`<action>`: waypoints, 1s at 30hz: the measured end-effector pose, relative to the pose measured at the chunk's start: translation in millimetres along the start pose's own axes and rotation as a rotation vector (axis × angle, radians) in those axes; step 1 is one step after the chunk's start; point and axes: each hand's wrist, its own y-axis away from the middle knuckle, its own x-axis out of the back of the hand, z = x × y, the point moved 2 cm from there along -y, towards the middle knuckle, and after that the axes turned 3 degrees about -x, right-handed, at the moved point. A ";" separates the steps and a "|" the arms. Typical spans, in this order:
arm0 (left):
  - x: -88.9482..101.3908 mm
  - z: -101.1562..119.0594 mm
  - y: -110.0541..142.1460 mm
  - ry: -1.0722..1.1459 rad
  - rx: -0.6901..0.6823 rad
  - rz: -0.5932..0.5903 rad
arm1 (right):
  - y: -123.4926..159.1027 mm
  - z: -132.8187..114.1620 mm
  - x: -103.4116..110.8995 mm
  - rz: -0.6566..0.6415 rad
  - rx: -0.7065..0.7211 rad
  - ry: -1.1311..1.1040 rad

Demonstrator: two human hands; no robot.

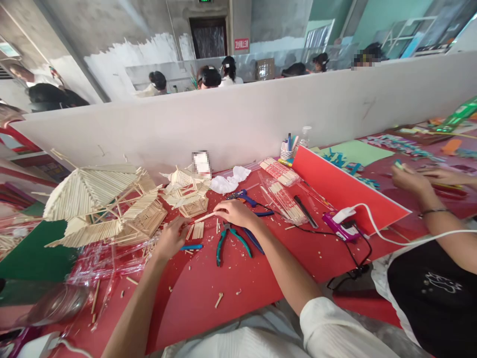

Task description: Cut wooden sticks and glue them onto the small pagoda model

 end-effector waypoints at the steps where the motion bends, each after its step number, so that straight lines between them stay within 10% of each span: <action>1: -0.3 1.3 0.3 -0.009 0.003 -0.013 | -0.3 -1.1 -2.4 -0.007 0.004 -0.002; 15: -0.9 25.8 -2.9 -0.206 -0.004 -0.202 | 0.2 -1.0 -8.6 -0.061 0.051 0.082; 30: 30.9 -3.1 8.1 -0.310 0.085 -0.293 | 46.9 67.4 94.1 0.078 -0.312 -0.045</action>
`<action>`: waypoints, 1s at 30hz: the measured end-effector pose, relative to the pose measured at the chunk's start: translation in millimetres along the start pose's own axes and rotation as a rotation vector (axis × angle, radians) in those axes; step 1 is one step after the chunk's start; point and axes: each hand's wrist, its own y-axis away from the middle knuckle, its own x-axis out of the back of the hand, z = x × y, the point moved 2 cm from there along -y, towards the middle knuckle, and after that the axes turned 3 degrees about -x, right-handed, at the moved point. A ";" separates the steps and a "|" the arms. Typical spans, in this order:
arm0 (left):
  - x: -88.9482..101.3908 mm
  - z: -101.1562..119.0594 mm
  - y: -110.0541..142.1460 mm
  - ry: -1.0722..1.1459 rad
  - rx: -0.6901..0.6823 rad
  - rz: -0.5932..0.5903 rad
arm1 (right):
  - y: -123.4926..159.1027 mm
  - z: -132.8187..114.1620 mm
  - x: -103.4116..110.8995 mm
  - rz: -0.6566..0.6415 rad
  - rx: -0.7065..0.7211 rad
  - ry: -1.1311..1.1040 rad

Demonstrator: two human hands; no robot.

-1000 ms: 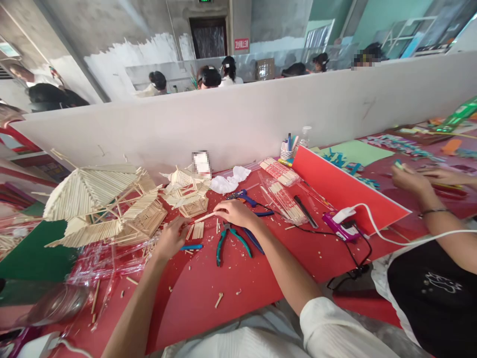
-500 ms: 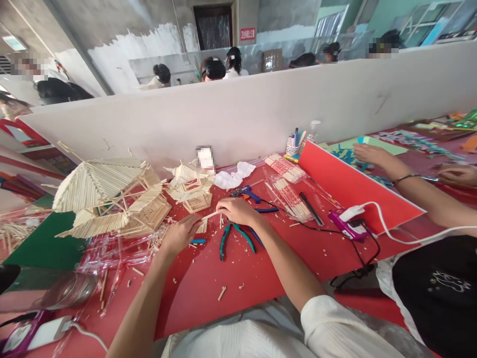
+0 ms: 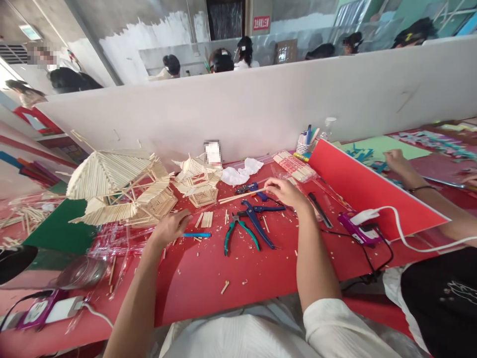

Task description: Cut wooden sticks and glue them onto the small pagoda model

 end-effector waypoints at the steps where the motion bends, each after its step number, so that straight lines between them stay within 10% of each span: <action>1: 0.1 -1.6 0.4 0.000 0.005 0.003 | 1.6 0.1 3.1 -0.001 -0.004 -0.041; 13: -25.3 42.7 -11.0 0.210 -0.127 -0.003 | -4.3 -105.6 -113.7 -0.294 0.416 -0.046; 30: -5.5 22.3 -3.4 0.270 -0.198 -0.004 | -6.9 -74.8 -94.8 -0.235 0.280 0.184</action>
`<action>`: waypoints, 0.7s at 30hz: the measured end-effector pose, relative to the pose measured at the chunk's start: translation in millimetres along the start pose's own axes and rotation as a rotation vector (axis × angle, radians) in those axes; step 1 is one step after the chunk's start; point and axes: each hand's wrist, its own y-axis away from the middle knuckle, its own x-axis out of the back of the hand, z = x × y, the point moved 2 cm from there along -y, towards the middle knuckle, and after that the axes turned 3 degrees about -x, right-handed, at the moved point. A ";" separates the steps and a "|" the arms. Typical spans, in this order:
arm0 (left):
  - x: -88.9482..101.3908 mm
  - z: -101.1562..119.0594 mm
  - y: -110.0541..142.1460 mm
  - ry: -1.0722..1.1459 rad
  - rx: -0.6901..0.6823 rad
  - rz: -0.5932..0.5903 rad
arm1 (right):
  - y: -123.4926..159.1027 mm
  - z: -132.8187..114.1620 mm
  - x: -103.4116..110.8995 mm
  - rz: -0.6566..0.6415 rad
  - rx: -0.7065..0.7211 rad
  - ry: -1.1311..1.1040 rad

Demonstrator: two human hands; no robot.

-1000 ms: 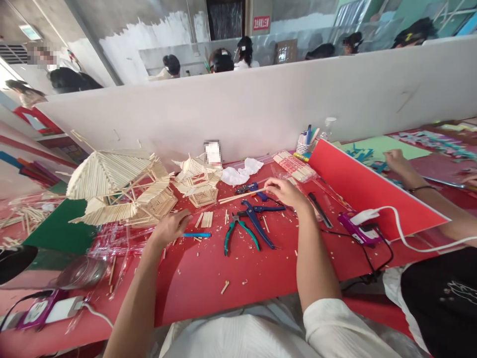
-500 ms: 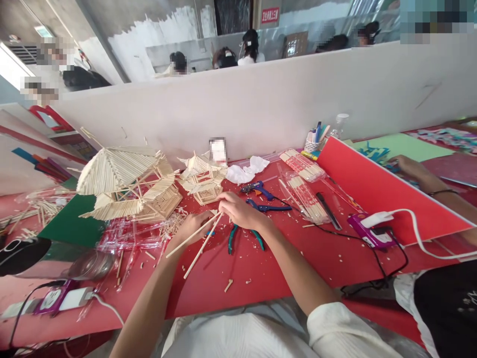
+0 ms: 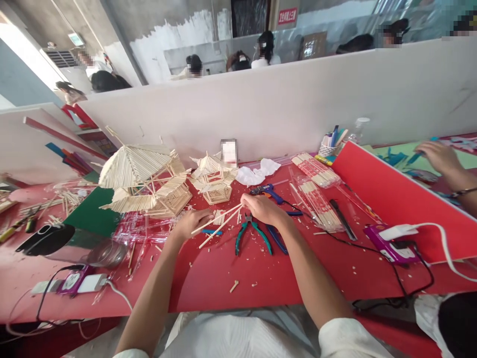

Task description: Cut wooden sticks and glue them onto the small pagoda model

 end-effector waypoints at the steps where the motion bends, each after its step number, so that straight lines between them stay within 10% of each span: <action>1: 1.9 -1.7 0.9 -0.012 0.000 -0.005 | 0.1 1.2 0.8 -0.017 -0.005 -0.009; 13: 33.6 -21.5 20.4 0.021 0.041 0.064 | 2.2 21.3 9.9 -0.008 -0.030 -0.151; 21: 29.2 -15.9 11.9 0.131 -0.063 0.018 | -9.2 -8.9 -10.4 0.150 0.204 -0.136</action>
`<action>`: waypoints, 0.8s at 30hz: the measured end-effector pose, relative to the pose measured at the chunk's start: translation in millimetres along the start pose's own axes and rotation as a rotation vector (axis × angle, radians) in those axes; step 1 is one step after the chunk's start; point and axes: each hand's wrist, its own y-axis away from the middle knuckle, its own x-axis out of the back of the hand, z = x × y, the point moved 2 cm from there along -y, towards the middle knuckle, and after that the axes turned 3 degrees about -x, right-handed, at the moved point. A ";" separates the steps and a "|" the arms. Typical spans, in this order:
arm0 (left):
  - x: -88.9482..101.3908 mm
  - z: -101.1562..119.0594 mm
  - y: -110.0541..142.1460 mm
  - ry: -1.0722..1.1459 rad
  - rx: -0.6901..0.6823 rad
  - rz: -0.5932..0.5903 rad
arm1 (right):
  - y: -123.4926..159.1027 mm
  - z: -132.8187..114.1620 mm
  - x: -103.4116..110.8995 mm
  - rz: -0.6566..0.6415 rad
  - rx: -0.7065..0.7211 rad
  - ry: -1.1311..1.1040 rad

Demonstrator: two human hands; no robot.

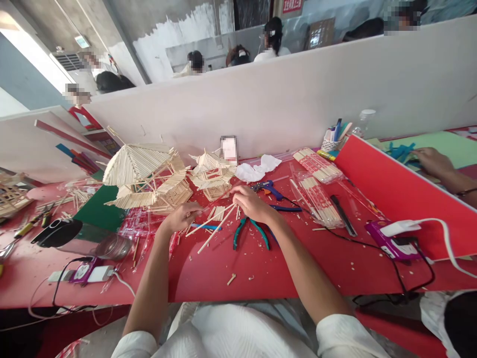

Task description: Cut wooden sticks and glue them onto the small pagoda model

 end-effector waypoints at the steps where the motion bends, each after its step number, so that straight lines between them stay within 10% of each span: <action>1: 0.1 0.3 -0.5 0.006 -0.008 -0.009 | -0.3 -1.8 -0.3 0.030 -0.013 0.001; 18: -7.7 -4.4 5.1 -0.084 0.063 -0.131 | 0.8 17.0 5.5 0.246 -0.163 -0.189; 24: -5.6 -14.2 10.7 -0.139 0.106 -0.079 | -0.4 18.3 -6.0 0.084 -0.226 -0.298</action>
